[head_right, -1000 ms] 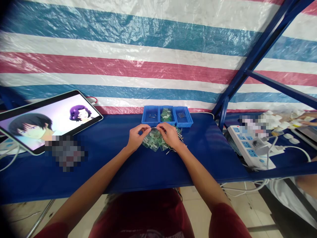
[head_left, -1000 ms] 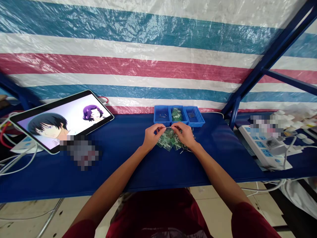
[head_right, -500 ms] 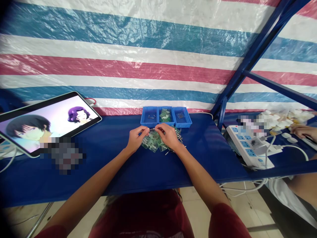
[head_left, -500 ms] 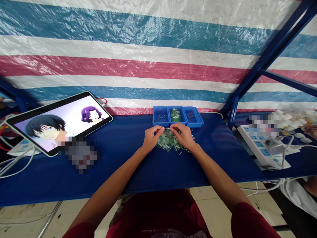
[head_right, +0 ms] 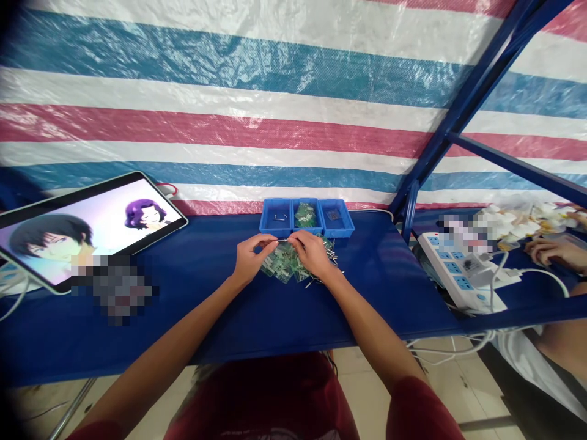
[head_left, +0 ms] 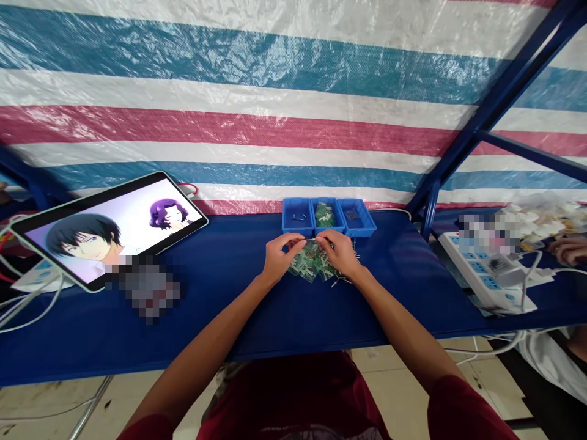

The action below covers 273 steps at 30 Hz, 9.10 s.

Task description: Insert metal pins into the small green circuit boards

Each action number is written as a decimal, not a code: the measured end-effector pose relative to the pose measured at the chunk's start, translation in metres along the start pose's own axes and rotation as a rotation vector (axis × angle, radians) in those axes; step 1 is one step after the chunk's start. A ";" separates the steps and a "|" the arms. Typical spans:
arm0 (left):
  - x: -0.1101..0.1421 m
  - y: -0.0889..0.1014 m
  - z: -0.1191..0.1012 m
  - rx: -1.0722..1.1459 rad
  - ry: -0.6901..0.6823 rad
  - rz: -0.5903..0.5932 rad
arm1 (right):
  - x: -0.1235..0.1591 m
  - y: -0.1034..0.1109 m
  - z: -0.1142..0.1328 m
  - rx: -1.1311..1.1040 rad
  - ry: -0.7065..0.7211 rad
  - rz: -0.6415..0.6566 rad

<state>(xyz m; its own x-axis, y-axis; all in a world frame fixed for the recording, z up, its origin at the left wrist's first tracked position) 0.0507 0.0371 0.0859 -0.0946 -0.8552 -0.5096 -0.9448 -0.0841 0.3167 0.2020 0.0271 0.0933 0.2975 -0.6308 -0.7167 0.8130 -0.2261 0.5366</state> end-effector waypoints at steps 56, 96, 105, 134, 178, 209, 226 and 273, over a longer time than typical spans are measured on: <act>0.000 -0.008 0.019 0.054 0.143 0.066 | 0.002 0.003 0.004 -0.018 -0.026 -0.043; -0.022 -0.016 0.025 0.046 0.104 0.041 | -0.015 0.000 -0.026 0.039 -0.073 0.084; -0.020 -0.019 0.013 -0.077 -0.009 0.065 | 0.000 0.000 -0.020 0.130 -0.008 0.074; -0.002 0.007 0.005 -0.061 -0.074 -0.118 | -0.027 -0.004 -0.001 0.098 0.046 0.126; 0.000 -0.011 0.026 0.079 0.124 0.017 | -0.003 -0.006 0.002 0.025 0.042 0.084; -0.045 -0.006 0.003 -0.481 -0.179 0.036 | -0.004 0.025 -0.034 0.177 -0.120 0.047; 0.051 -0.080 0.037 -0.669 -0.034 0.837 | 0.100 -0.007 -0.052 0.437 -0.068 0.619; 0.042 -0.076 0.038 -0.548 0.044 0.675 | 0.090 -0.006 -0.051 0.403 -0.064 0.482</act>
<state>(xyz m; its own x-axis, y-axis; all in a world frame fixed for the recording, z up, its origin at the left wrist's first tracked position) 0.1069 0.0269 0.0099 -0.5576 -0.8288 -0.0465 -0.4059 0.2234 0.8862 0.2495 0.0095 0.0033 0.5424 -0.7720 -0.3314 0.3392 -0.1596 0.9271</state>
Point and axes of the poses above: each hand's wrist, its own x-axis away from the middle knuckle, its own y-axis out of the back of the hand, z = x × y, the point moved 10 cm from there along -x, towards the middle knuckle, and after that the axes turned 8 degrees about y, right-handed, at the moved point
